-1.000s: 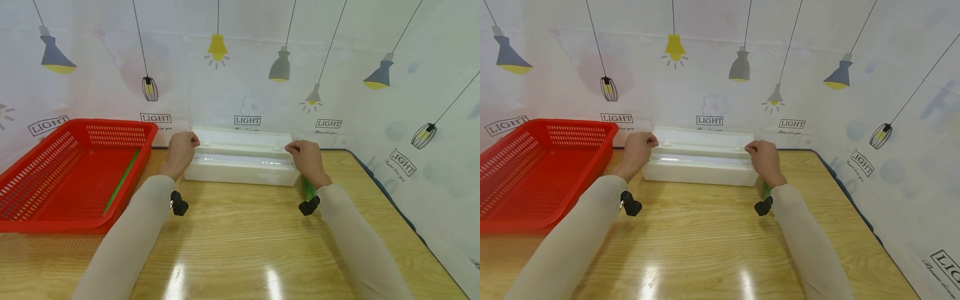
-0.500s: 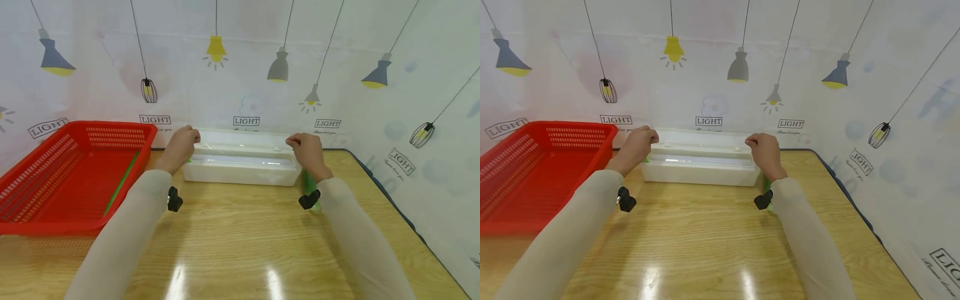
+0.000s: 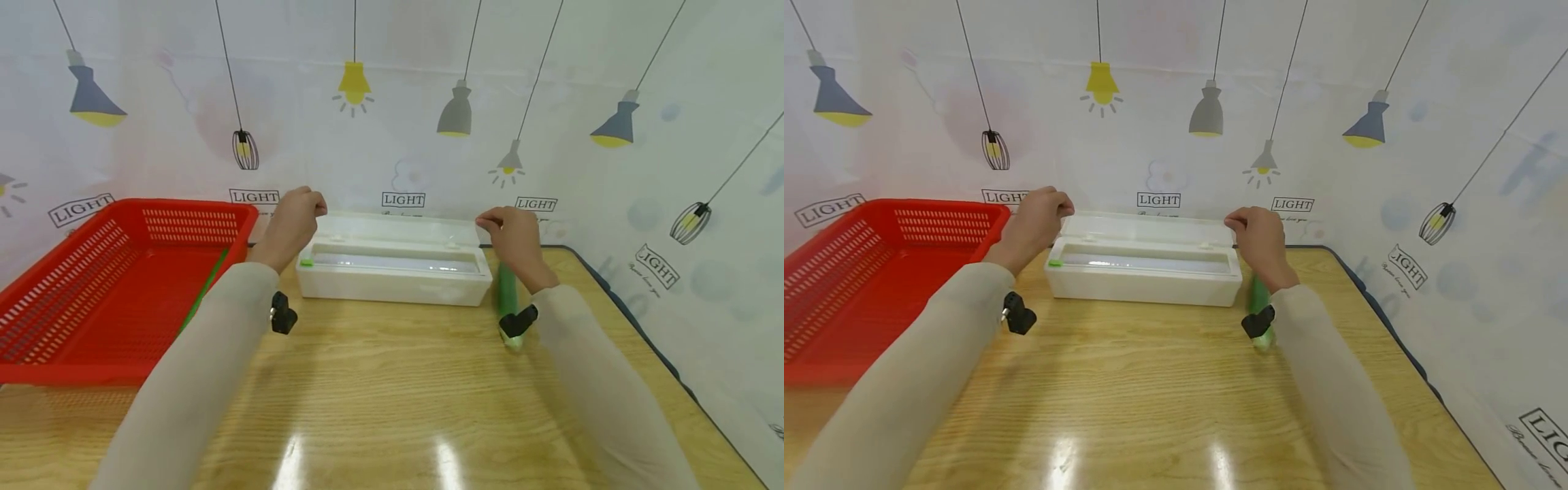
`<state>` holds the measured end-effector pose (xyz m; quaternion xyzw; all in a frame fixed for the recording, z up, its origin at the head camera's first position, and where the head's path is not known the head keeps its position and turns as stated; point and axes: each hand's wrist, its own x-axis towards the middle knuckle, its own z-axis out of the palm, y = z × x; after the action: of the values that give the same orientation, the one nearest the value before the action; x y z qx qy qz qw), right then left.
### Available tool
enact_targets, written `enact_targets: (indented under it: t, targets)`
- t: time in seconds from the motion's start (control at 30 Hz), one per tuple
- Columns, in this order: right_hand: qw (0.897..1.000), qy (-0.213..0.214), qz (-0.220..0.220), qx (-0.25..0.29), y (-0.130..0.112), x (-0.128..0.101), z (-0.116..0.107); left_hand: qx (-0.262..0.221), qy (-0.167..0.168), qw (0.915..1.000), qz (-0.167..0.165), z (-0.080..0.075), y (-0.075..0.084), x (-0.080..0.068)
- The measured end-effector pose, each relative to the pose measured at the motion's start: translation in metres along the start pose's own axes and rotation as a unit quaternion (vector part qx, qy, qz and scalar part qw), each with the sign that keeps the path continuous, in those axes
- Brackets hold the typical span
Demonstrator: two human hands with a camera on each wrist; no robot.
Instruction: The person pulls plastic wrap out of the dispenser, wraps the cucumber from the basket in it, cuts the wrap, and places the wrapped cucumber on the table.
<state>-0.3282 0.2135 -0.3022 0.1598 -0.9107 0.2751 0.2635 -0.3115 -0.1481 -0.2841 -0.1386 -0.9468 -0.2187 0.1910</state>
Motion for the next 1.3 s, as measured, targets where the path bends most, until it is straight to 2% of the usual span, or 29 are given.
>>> enact_targets:
  t: [0.3,0.5,0.7,0.9,1.17,1.3]
  targets:
    - [1.0,0.023,-0.004,-0.005,-0.007,0.007,-0.011,-0.023,0.018,0.9996,-0.006,-0.015,0.008,0.003]
    - [0.999,0.05,-0.014,0.009,-0.013,0.012,-0.019,-0.032,0.029,0.999,0.004,-0.025,0.014,0.004]
    - [0.997,0.069,-0.023,-0.002,-0.018,0.015,-0.027,-0.045,0.053,0.9974,0.018,-0.036,0.016,0.007]
    - [0.994,0.096,-0.05,-0.001,-0.026,0.019,-0.037,-0.047,0.075,0.9959,0.021,-0.048,0.018,0.007]
    - [0.993,0.11,-0.045,-0.003,-0.034,0.023,-0.052,-0.047,0.091,0.9944,0.026,-0.064,0.029,0.004]
    - [0.991,0.124,-0.054,-0.003,-0.037,0.026,-0.058,-0.045,0.111,0.9925,0.026,-0.069,0.034,0.004]
